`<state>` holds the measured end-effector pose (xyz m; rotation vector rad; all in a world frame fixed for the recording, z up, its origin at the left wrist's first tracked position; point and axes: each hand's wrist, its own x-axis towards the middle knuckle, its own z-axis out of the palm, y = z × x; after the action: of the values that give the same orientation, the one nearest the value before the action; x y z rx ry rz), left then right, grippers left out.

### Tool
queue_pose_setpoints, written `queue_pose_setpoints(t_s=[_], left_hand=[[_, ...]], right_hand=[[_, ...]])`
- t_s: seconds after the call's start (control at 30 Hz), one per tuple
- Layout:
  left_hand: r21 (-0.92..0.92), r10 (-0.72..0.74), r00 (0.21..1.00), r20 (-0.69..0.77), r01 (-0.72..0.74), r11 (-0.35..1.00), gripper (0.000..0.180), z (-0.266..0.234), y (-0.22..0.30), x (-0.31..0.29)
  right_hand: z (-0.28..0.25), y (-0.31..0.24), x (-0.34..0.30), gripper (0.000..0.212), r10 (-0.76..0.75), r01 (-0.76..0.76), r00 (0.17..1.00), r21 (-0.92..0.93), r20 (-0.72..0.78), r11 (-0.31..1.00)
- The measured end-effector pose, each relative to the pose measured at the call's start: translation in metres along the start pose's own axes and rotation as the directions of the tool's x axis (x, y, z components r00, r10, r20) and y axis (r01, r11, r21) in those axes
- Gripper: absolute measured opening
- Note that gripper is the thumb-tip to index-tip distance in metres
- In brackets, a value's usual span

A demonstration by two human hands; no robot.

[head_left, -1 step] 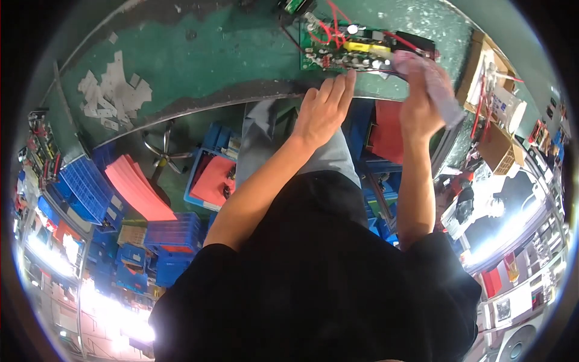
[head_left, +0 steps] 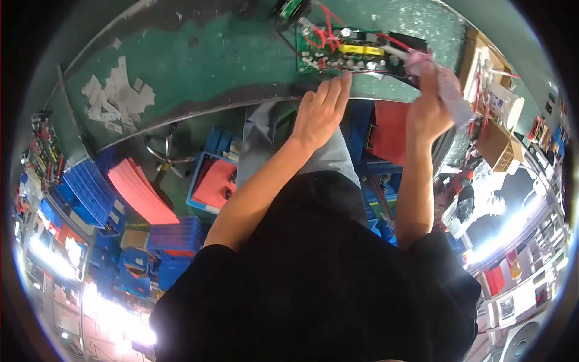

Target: Assembling and testing electronic circuit boards on a production line.

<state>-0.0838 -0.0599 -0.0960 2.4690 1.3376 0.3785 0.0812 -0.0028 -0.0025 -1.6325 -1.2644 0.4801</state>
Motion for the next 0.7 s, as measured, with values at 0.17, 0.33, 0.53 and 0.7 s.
queue_pose_setpoints(t_s=[0.17,0.33,0.53,0.7], left_hand=[[-0.019,0.026,0.996,0.088,-0.024,1.000,0.067,-0.016,-0.004,-0.005],[0.108,0.039,0.989,0.145,-0.055,0.993,0.074,-0.019,0.000,0.007],[0.005,0.038,0.997,0.068,-0.039,0.999,0.071,-0.013,0.002,0.013],[0.134,0.042,0.997,0.060,-0.050,0.990,0.063,0.003,0.000,0.004]], right_hand=[[-0.048,-0.003,0.014,0.016,0.323,-0.294,0.867,0.132,-0.379,0.947],[-0.022,-0.011,-0.002,0.010,0.177,-0.185,0.979,0.073,0.101,0.980],[0.016,0.015,-0.019,0.010,-0.072,0.119,0.941,-0.126,0.330,0.985],[0.034,0.029,-0.026,0.012,-0.070,0.136,0.922,-0.151,0.381,0.979]])
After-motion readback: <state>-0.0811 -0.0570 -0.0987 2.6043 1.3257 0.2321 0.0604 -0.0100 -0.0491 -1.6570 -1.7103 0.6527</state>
